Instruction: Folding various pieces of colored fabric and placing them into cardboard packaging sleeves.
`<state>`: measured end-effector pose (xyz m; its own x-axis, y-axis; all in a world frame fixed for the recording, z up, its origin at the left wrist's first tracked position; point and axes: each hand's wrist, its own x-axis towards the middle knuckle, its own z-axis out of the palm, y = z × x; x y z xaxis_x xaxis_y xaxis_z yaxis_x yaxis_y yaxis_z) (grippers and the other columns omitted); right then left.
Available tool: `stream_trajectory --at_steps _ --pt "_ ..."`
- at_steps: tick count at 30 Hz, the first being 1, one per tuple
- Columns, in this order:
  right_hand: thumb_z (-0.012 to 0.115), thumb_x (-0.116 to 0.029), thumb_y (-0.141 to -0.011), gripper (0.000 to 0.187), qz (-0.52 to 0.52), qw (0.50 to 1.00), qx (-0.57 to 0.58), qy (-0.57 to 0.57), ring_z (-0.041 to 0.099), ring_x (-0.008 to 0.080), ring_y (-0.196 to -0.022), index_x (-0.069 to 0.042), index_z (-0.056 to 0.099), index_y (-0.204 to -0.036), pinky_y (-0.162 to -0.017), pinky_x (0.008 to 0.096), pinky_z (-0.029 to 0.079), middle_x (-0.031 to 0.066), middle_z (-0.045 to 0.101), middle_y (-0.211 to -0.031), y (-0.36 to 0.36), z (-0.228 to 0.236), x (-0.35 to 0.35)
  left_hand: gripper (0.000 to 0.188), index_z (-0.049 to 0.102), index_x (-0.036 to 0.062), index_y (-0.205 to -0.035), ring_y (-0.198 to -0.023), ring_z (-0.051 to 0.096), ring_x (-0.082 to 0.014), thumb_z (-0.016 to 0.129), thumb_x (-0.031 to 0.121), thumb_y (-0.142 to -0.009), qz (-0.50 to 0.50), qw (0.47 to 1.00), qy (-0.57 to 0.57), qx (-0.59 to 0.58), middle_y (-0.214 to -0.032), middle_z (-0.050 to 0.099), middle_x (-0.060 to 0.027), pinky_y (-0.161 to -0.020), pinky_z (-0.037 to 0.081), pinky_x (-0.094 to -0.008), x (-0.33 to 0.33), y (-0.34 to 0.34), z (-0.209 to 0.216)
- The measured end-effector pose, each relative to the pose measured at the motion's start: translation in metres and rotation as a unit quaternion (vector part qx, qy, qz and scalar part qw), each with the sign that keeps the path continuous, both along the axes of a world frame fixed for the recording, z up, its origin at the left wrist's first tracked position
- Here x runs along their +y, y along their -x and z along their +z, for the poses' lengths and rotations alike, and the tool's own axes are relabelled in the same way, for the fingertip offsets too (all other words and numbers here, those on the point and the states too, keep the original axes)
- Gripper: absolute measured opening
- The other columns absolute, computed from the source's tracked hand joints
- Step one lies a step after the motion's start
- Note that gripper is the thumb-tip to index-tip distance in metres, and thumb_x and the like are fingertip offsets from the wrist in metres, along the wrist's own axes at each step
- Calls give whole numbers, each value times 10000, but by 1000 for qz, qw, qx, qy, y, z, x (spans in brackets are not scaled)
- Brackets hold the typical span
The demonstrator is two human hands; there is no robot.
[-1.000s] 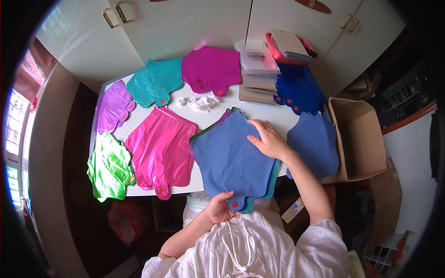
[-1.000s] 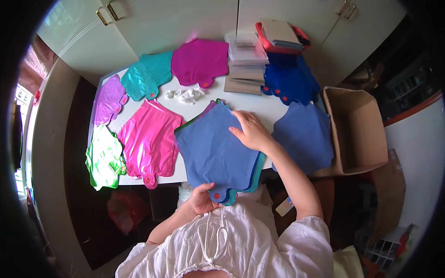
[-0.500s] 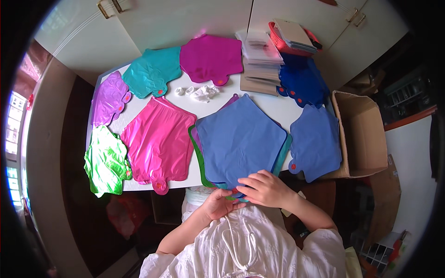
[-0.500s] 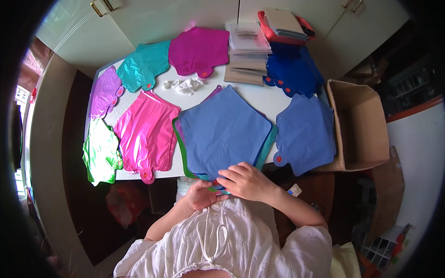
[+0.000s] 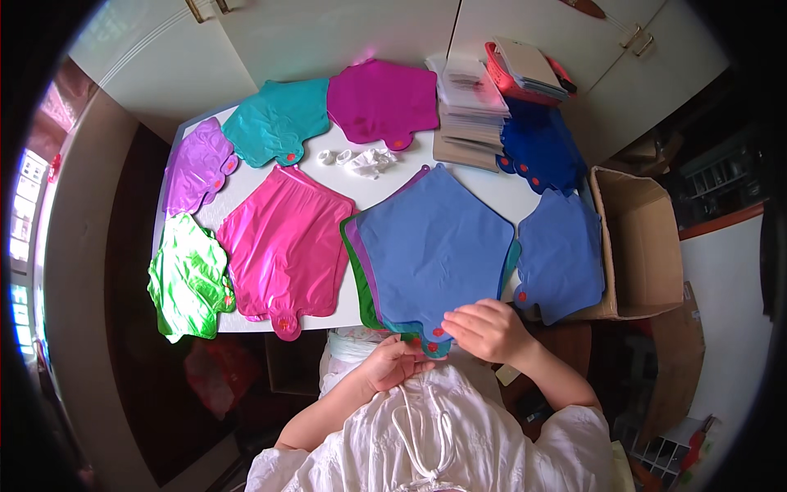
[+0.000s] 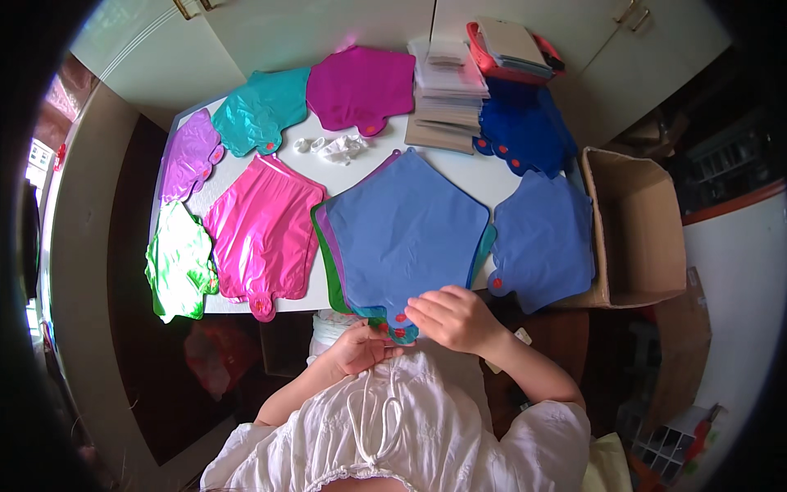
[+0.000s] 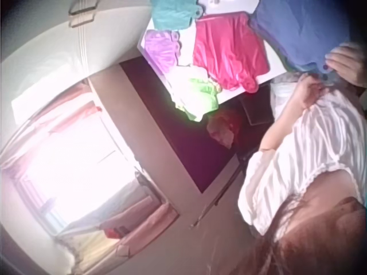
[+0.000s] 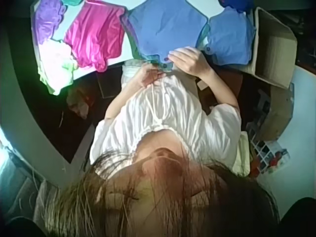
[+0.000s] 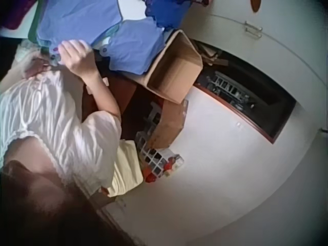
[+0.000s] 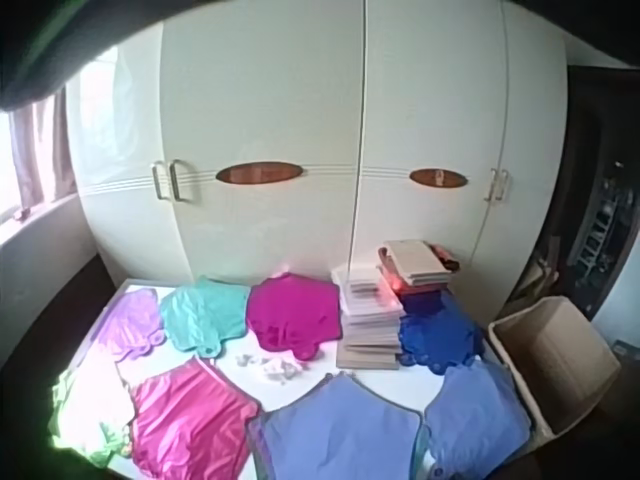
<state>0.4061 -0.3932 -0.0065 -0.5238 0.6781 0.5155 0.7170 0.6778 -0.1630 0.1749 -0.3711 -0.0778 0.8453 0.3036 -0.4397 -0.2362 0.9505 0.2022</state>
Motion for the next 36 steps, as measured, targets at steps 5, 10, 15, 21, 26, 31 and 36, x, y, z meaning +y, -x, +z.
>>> stream_trajectory --at_steps 5,10,15,21,26,31,36 --pt "671 -166 -762 173 26 996 -69 49 590 134 -925 -89 702 -914 -729 288 448 -7 667 -1014 8 -8 -14 319 541 41 -1195 -1115 576 -256 514 104 -884 36 999 8 31 -1188 613 -102 -971 441 -442 -3 0 -14" --pt "685 -170 -754 175 46 997 -66 15 584 121 -865 -95 700 -912 -691 283 436 -18 666 -1005 5 -10 -15 330 519 29 -1223 -1144 556 -250 509 167 -924 26 998 8 53 -1223 591 -109 -999 421 -436 -2 0 -11" --pt "684 -99 -734 182 1 996 43 74 609 146 -740 -79 700 -914 -636 278 462 3 675 -918 4 -12 -13 344 509 17 -1242 -1150 556 -255 503 207 -955 13 999 -11 50 -1232 587 -112 -1014 413 -424 -2 1 -15" --pt "682 -93 -730 183 -35 999 27 4 627 161 -714 -56 698 -909 -630 283 501 27 672 -895 3 -14 -7 243 596 33 -1151 -1042 619 -210 564 151 -941 34 994 -37 93 -1115 649 -90 -947 457 -353 -2 -5 1" --pt "678 -117 -751 183 -8 999 -31 3 623 161 -747 -55 699 -922 -646 291 510 33 662 -937 8 -23 -10 159 649 40 -1062 -919 641 -155 572 93 -934 69 987 -78 121 -1029 676 -53 -842 488 -308 -3 -7 -9" --pt "690 -106 -731 217 -5 1000 -20 14 620 161 -758 -56 693 -941 -653 296 518 36 655 -975 9 -25 -9 146 659 40 -1040 -869 628 -133 578 80 -926 96 972 -136 164 -997 677 -32 -792 480 -308 -6 -10 -10" --pt "707 -92 -711 204 -16 999 17 38 626 167 -750 -50 684 -910 -649 300 524 37 655 -944 10 -29 -7 175 632 28 -1064 -904 633 -153 549 117 -937 74 975 -138 159 -1019 669 -47 -841 477 -325 -4 -7 -8"
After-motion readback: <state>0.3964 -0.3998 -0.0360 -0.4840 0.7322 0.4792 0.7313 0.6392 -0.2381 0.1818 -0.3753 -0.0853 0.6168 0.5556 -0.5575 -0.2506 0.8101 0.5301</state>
